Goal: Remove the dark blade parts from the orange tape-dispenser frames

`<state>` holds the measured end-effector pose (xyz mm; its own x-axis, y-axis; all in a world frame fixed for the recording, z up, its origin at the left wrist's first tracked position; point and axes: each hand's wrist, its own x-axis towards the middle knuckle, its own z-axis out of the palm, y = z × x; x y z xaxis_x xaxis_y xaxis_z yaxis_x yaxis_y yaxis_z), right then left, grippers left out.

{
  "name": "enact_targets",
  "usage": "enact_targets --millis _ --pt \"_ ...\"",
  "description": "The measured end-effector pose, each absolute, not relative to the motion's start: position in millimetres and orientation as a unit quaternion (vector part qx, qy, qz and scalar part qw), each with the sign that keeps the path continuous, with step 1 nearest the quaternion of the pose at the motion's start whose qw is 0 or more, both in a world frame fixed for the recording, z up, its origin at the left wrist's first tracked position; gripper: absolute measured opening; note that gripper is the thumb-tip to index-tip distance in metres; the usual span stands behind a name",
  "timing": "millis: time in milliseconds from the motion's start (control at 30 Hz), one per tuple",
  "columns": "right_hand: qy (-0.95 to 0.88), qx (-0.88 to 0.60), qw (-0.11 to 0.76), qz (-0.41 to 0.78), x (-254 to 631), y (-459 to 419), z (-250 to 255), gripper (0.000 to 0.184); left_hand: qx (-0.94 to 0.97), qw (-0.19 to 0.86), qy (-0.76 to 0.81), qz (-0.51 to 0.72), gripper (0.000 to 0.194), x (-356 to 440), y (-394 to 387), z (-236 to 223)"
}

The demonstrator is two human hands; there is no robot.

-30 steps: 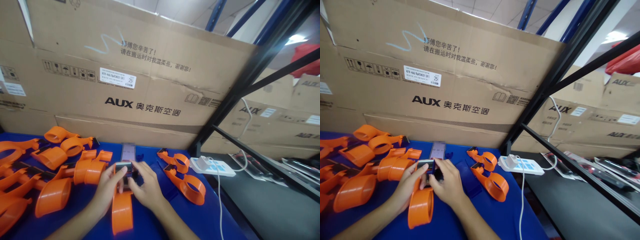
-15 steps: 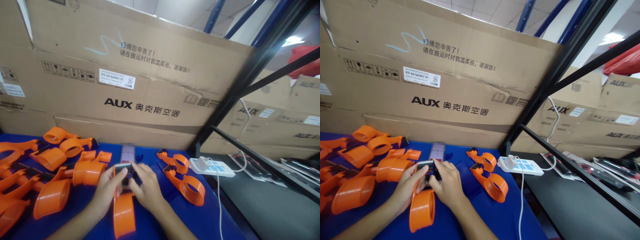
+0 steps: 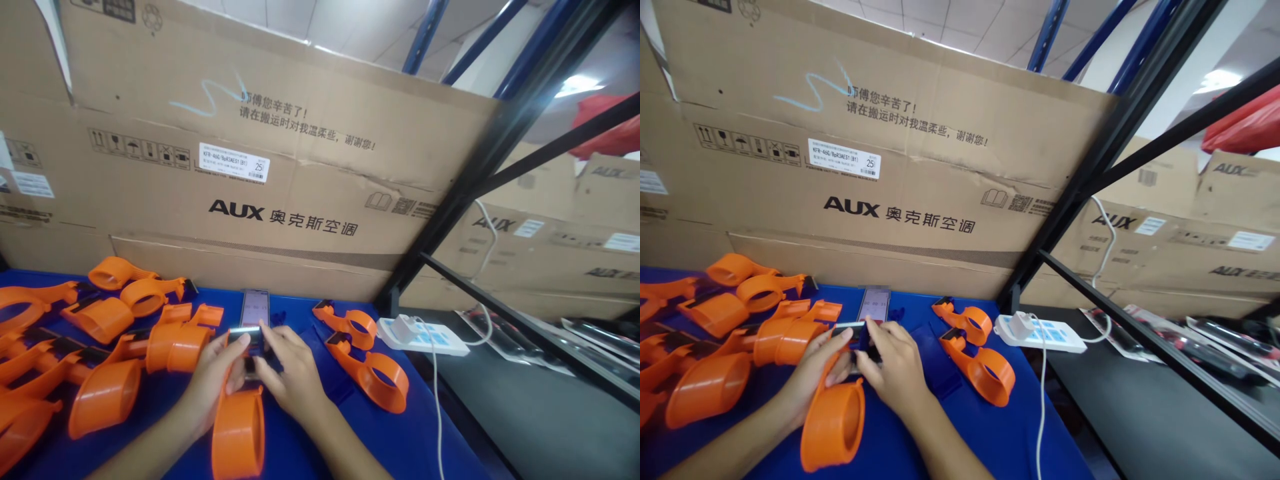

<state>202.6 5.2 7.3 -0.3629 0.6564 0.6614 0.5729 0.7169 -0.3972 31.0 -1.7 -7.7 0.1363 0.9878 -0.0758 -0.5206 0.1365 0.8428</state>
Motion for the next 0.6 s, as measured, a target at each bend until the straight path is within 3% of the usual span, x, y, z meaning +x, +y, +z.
enact_targets --millis 200,367,600 --pt "-0.849 -0.336 0.409 -0.012 205.4 5.0 5.3 0.061 0.291 0.751 0.313 0.504 0.043 29.0 -0.2 -6.6" --pt "-0.864 -0.324 0.385 -0.033 205.6 4.0 7.3 0.072 0.303 0.755 0.306 0.494 0.041 26.2 3.7 -8.0" --pt "-0.862 -0.324 0.39 -0.022 206.5 3.0 9.4 0.069 0.31 0.741 0.316 0.504 0.038 25.7 2.8 -5.6"
